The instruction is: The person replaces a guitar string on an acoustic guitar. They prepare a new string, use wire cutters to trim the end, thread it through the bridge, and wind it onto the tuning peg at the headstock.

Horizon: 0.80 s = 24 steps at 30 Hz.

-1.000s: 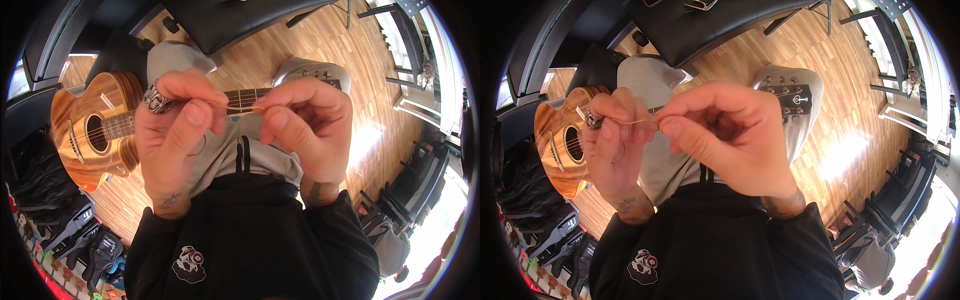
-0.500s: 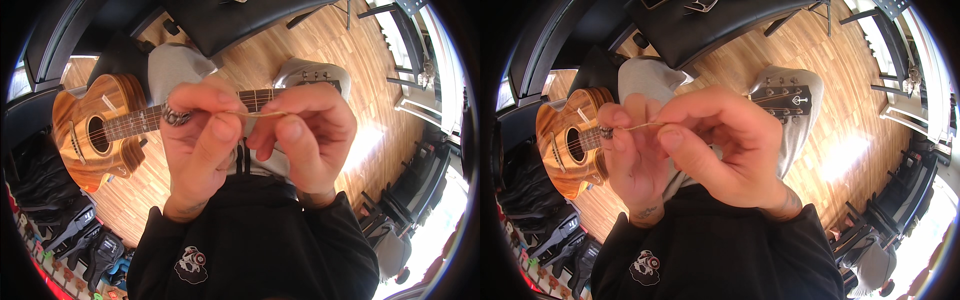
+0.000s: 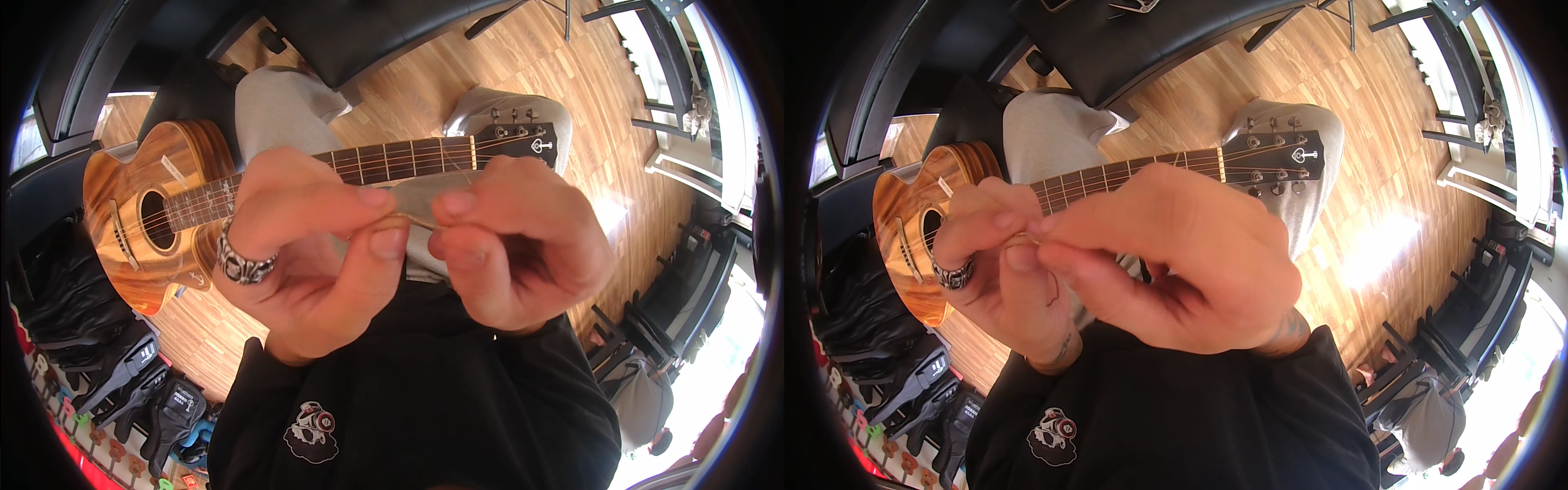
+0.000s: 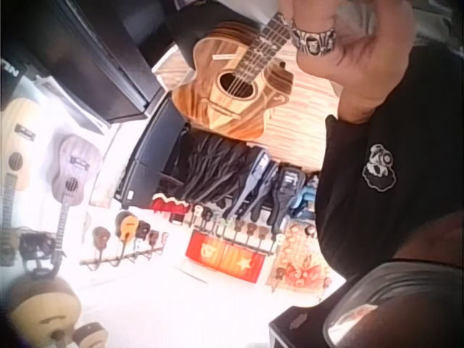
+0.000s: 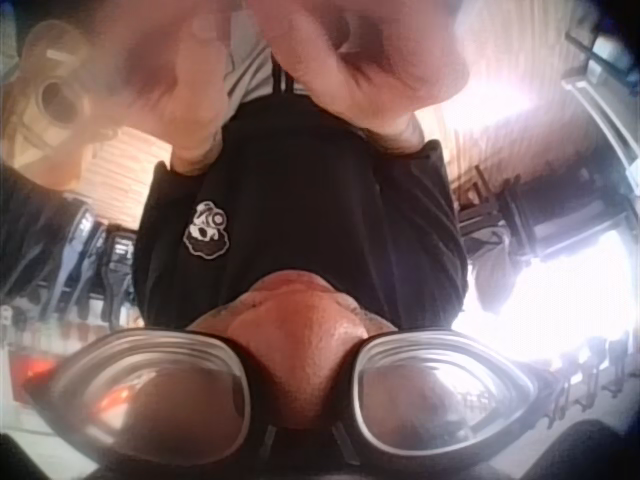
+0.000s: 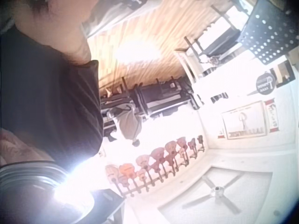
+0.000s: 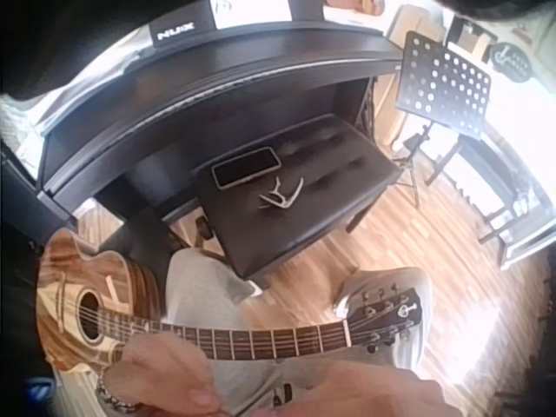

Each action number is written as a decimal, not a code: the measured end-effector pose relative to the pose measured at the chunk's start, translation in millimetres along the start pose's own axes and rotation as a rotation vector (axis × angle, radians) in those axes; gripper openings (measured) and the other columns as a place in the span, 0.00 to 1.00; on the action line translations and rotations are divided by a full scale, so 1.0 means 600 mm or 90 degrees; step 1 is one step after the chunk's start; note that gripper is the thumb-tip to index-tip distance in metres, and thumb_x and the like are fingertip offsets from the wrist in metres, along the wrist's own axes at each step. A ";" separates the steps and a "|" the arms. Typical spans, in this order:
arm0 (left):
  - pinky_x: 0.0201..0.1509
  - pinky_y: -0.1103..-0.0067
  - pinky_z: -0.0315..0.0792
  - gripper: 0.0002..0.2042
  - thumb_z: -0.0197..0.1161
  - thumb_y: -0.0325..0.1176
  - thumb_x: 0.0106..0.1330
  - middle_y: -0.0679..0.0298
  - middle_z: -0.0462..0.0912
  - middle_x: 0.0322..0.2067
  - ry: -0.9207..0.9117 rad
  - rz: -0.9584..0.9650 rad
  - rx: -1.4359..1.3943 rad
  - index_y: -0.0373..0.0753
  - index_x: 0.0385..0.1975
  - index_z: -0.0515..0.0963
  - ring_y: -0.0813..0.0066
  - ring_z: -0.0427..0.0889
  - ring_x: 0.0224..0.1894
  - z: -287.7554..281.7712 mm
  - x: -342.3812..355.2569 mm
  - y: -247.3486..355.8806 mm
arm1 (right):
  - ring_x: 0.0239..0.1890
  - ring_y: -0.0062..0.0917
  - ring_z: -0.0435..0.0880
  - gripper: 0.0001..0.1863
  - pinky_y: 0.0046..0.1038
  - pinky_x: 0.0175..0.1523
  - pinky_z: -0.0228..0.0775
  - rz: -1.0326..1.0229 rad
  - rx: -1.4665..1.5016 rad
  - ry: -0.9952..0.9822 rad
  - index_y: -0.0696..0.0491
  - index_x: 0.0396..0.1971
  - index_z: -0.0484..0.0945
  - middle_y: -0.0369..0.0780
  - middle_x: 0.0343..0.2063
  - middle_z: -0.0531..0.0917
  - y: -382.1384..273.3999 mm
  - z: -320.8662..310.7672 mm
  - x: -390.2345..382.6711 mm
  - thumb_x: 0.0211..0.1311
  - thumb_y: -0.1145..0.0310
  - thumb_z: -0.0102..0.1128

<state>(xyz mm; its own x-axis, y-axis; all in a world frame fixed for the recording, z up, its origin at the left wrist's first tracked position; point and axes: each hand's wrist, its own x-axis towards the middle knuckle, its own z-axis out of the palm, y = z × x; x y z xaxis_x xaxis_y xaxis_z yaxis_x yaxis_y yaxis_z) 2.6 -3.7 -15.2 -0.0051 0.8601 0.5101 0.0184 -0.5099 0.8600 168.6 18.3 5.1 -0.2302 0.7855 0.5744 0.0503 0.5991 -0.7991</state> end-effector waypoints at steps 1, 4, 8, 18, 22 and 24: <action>0.35 0.78 0.64 0.09 0.62 0.29 0.67 0.59 0.71 0.31 0.004 0.003 0.003 0.33 0.41 0.73 0.73 0.71 0.31 0.000 0.000 0.001 | 0.20 0.16 0.76 0.10 0.17 0.24 0.64 -0.048 -0.027 -0.007 0.64 0.36 0.75 0.41 0.24 0.80 0.003 0.000 0.003 0.64 0.72 0.64; 0.34 0.78 0.64 0.10 0.64 0.30 0.66 0.58 0.72 0.31 -0.001 -0.008 -0.038 0.33 0.41 0.73 0.73 0.71 0.30 0.001 0.001 0.003 | 0.19 0.15 0.74 0.12 0.17 0.22 0.61 -0.089 -0.019 -0.022 0.64 0.38 0.73 0.41 0.24 0.79 0.004 -0.005 0.007 0.65 0.71 0.63; 0.35 0.78 0.67 0.12 0.66 0.31 0.66 0.57 0.73 0.32 -0.006 -0.137 -0.255 0.33 0.42 0.72 0.74 0.72 0.30 0.022 -0.001 0.007 | 0.17 0.14 0.70 0.14 0.16 0.20 0.58 0.023 0.113 0.134 0.63 0.40 0.70 0.40 0.24 0.76 0.001 0.014 -0.007 0.70 0.66 0.58; 0.35 0.84 0.71 0.09 0.60 0.20 0.66 0.57 0.75 0.37 0.040 -0.272 -0.286 0.32 0.45 0.73 0.78 0.75 0.36 0.023 0.005 0.025 | 0.21 0.15 0.72 0.15 0.15 0.24 0.59 0.017 0.159 0.028 0.64 0.42 0.72 0.42 0.27 0.78 0.013 -0.004 -0.009 0.66 0.68 0.62; 0.39 0.85 0.69 0.09 0.59 0.19 0.66 0.56 0.74 0.39 0.043 -0.208 -0.248 0.32 0.45 0.73 0.78 0.75 0.38 0.019 0.001 0.020 | 0.22 0.14 0.72 0.14 0.15 0.26 0.60 -0.013 0.067 0.007 0.66 0.43 0.73 0.42 0.27 0.80 0.014 -0.003 -0.008 0.61 0.77 0.65; 0.41 0.85 0.68 0.10 0.59 0.18 0.66 0.56 0.74 0.40 0.067 -0.201 -0.246 0.31 0.45 0.73 0.78 0.74 0.38 0.024 0.002 0.023 | 0.22 0.13 0.73 0.13 0.15 0.27 0.61 0.028 0.065 0.023 0.66 0.42 0.73 0.42 0.26 0.80 0.004 0.001 -0.010 0.60 0.79 0.64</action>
<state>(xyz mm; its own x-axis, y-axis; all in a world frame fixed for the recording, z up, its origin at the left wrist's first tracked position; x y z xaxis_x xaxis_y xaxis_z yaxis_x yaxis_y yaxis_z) 17.1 -9.6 -3.1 -0.0524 0.9770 0.2065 -0.3710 -0.2110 0.9043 169.4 15.1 -0.1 -0.1951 0.8173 0.5422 -0.0395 0.5459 -0.8369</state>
